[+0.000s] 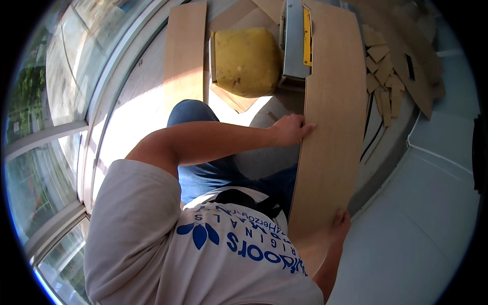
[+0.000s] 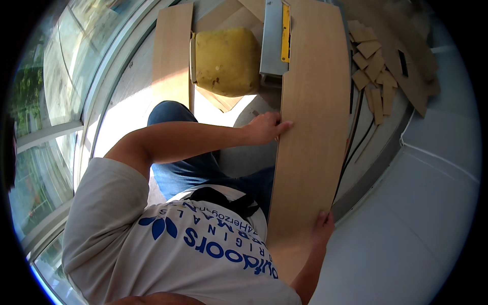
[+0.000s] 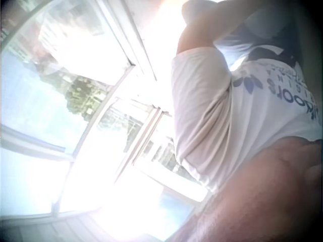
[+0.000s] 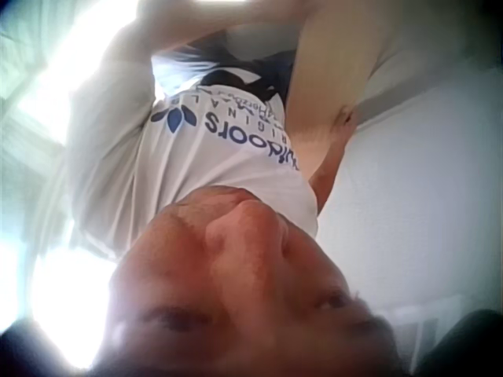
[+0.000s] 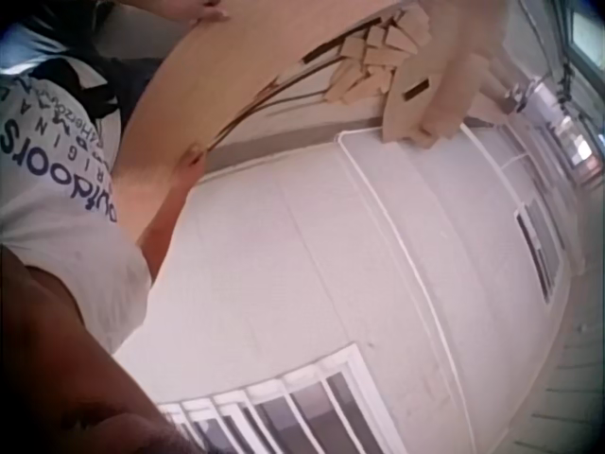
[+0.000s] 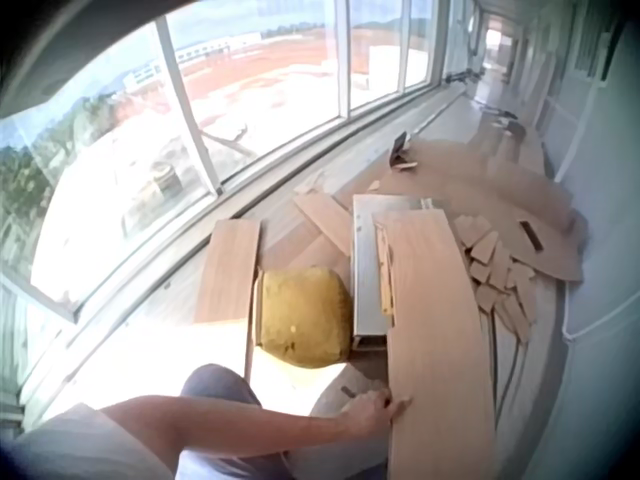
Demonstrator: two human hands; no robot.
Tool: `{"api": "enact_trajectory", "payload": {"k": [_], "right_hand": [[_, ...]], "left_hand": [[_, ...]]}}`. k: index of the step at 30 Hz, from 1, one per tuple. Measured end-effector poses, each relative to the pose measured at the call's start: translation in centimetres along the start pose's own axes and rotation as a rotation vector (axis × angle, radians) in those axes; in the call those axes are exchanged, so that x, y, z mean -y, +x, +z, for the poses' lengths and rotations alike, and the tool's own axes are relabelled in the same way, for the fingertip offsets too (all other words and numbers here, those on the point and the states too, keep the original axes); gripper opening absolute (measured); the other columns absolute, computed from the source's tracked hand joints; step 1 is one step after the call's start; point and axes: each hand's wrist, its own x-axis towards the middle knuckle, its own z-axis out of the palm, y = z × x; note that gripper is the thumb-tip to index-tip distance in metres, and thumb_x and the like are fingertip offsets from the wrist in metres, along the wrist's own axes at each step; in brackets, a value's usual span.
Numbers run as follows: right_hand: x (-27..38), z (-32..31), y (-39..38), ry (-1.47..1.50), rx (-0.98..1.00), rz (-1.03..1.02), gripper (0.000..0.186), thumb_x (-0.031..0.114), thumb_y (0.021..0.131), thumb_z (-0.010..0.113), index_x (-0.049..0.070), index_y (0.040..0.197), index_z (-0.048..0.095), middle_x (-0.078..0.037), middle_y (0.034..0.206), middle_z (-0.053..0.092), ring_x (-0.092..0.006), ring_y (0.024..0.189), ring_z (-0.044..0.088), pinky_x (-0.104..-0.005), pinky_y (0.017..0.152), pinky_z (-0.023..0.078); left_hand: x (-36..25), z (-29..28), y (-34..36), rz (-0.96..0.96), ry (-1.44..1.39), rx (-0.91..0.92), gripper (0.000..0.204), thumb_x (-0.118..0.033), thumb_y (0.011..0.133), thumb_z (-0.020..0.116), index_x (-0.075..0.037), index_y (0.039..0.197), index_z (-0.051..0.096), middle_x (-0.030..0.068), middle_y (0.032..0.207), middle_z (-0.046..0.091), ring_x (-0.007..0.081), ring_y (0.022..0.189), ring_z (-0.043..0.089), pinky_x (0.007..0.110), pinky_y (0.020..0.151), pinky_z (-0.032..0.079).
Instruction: The person positions a wooden board on a table saw, slides it through the blade to cut it, and then sets the pieces aside.
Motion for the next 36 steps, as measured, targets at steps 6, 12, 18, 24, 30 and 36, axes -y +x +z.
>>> {"api": "enact_trajectory", "payload": {"k": [6,12,18,24,30,36], "right_hand": [[0.3,0.3,-0.7,-0.003,-0.021,0.001,0.034,0.025,0.103,0.052,-0.002,0.122,0.06,-0.015,0.101,0.071,-0.0184,0.088,0.064,-0.0339,0.081,0.051],[0.9,0.6,-1.3,0.053,-0.045,-0.058,0.03,0.023,0.102,0.052,-0.002,0.116,0.062,-0.012,0.091,0.07,-0.016,0.079,0.059,-0.0327,0.075,0.05],[0.6,0.6,-1.9,0.006,-0.036,-0.019,0.031,0.023,0.102,0.052,-0.002,0.116,0.062,-0.012,0.093,0.071,-0.0169,0.08,0.06,-0.0333,0.077,0.05],[0.1,0.5,-2.4,0.004,-0.018,0.017,0.031,0.02,0.102,0.05,-0.001,0.121,0.062,-0.013,0.101,0.072,-0.018,0.089,0.062,-0.0337,0.084,0.05],[-1.3,0.1,-2.5,0.027,-0.006,0.006,0.031,0.021,0.102,0.051,-0.001,0.121,0.062,-0.013,0.101,0.072,-0.0177,0.09,0.062,-0.033,0.085,0.05],[-2.3,0.0,-2.8,0.033,0.003,-0.009,0.032,0.022,0.102,0.052,-0.001,0.122,0.062,-0.013,0.103,0.072,-0.0175,0.091,0.062,-0.033,0.086,0.05]], "left_hand": [[0.1,0.2,-0.5,0.005,0.004,0.011,0.056,-0.047,0.103,0.051,0.005,0.095,0.068,0.0159,0.081,0.073,0.0276,0.081,0.073,0.04,0.079,0.056],[0.5,0.3,-0.5,0.003,0.007,0.03,0.054,-0.046,0.103,0.053,0.005,0.099,0.069,0.0144,0.084,0.073,0.0236,0.081,0.073,0.038,0.078,0.056],[1.1,0.8,-0.9,0.04,-0.011,0.013,0.056,-0.048,0.102,0.051,0.003,0.092,0.069,0.0156,0.079,0.073,0.0299,0.083,0.073,0.042,0.081,0.056],[0.7,1.2,-1.5,0.016,-0.061,0.03,0.054,-0.048,0.102,0.052,0.003,0.093,0.069,0.0167,0.08,0.073,0.0317,0.083,0.073,0.042,0.081,0.056],[1.3,1.5,-1.4,0.004,0.001,0.085,0.054,-0.046,0.104,0.052,0.006,0.102,0.068,0.015,0.084,0.074,0.0239,0.081,0.074,0.037,0.079,0.056],[0.7,1.4,-2.2,-0.008,-0.006,0.08,0.056,-0.047,0.102,0.051,0.005,0.091,0.068,0.018,0.081,0.073,0.0324,0.085,0.073,0.042,0.082,0.056]]}}
